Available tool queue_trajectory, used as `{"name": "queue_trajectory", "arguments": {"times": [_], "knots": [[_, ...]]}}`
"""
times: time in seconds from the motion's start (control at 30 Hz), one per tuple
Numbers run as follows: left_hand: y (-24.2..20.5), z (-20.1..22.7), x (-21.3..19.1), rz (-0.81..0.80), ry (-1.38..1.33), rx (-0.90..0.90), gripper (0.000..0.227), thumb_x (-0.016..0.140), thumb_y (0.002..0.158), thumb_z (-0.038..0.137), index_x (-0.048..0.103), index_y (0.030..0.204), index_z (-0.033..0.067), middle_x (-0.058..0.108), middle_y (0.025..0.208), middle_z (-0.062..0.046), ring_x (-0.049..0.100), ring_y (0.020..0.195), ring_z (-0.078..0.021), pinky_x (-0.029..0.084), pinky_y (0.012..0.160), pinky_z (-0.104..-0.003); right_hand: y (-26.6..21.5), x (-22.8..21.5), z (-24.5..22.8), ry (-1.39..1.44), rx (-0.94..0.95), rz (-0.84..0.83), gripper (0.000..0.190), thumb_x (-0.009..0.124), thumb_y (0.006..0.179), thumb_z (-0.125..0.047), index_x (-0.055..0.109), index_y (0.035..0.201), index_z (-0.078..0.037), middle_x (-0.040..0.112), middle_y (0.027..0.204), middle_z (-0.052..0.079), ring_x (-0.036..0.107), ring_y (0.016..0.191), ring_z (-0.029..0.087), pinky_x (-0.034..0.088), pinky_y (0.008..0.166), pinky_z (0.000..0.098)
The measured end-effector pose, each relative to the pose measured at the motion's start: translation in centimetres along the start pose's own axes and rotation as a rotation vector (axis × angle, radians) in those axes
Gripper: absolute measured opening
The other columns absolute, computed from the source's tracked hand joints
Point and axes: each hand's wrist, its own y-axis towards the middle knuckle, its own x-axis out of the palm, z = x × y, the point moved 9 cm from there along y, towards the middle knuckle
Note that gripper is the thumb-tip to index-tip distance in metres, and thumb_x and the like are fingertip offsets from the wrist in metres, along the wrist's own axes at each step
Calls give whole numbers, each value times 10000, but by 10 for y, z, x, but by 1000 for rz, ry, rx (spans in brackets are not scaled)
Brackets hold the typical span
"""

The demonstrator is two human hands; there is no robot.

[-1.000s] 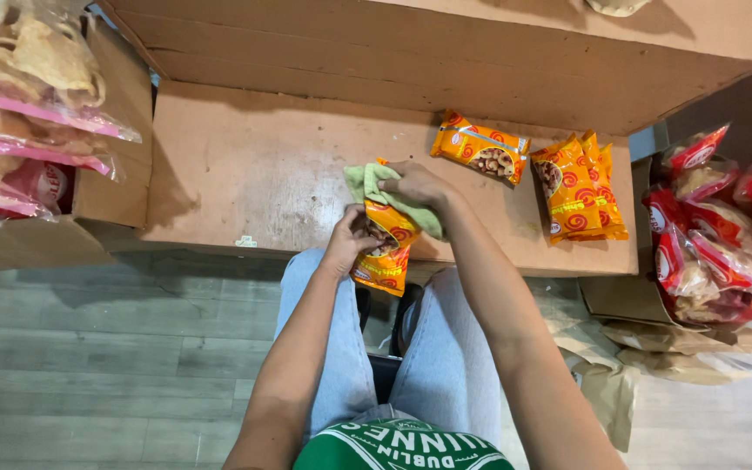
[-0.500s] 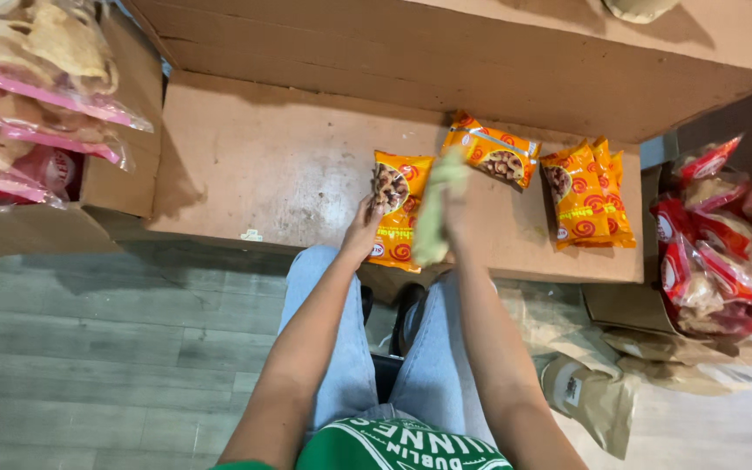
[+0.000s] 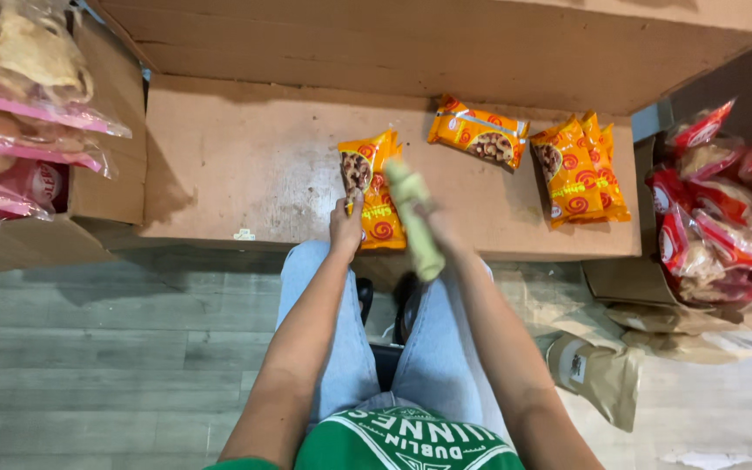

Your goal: The person sits on a chair and wipes several orange snack packets with a light green cloth. They handle the packets one by one, wiping the front and back surfaces, then place them on a cardboard shelf.

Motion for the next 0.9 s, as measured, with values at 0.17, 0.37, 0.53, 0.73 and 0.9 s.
{"name": "queue_trajectory", "arguments": {"times": [0.17,0.37,0.53,0.73,0.9], "knots": [[-3,-5,1,64,25,-2,690,554,938,761,654,1303,185,651,1176,-151,623,1206,-377,474,1062,-470,21,-35,24,387,80,98,596,616,1008,-414,529,1473,-52,638,1333,225,621,1258,367,476,1038,577],[2,-12,3,35,5,-91,804,483,934,816,601,1293,106,700,1092,-178,654,1146,-385,511,997,-505,-11,11,16,194,22,-9,665,634,955,-382,472,1501,-40,561,1402,308,504,1361,422,383,1141,556],[-22,-6,28,-153,-436,-274,923,503,945,746,411,1525,34,480,1470,-335,536,1325,-454,471,1052,-597,-17,8,-8,626,-30,194,438,672,953,-274,663,1307,-16,681,1096,191,655,1038,304,534,906,451],[-25,5,24,-153,-786,-371,884,541,949,714,575,1374,-60,686,1176,-271,716,1035,-376,589,892,-502,-81,40,-49,346,-626,299,520,395,1061,-18,315,1574,-59,530,1443,222,500,1372,362,406,1158,510],[-27,8,23,-233,-1096,-327,867,519,965,694,490,1476,-6,526,1480,-234,546,1336,-380,452,1126,-541,-99,49,-64,106,-787,324,573,474,976,30,374,1541,18,499,1365,338,456,1336,510,341,1186,560]]}}
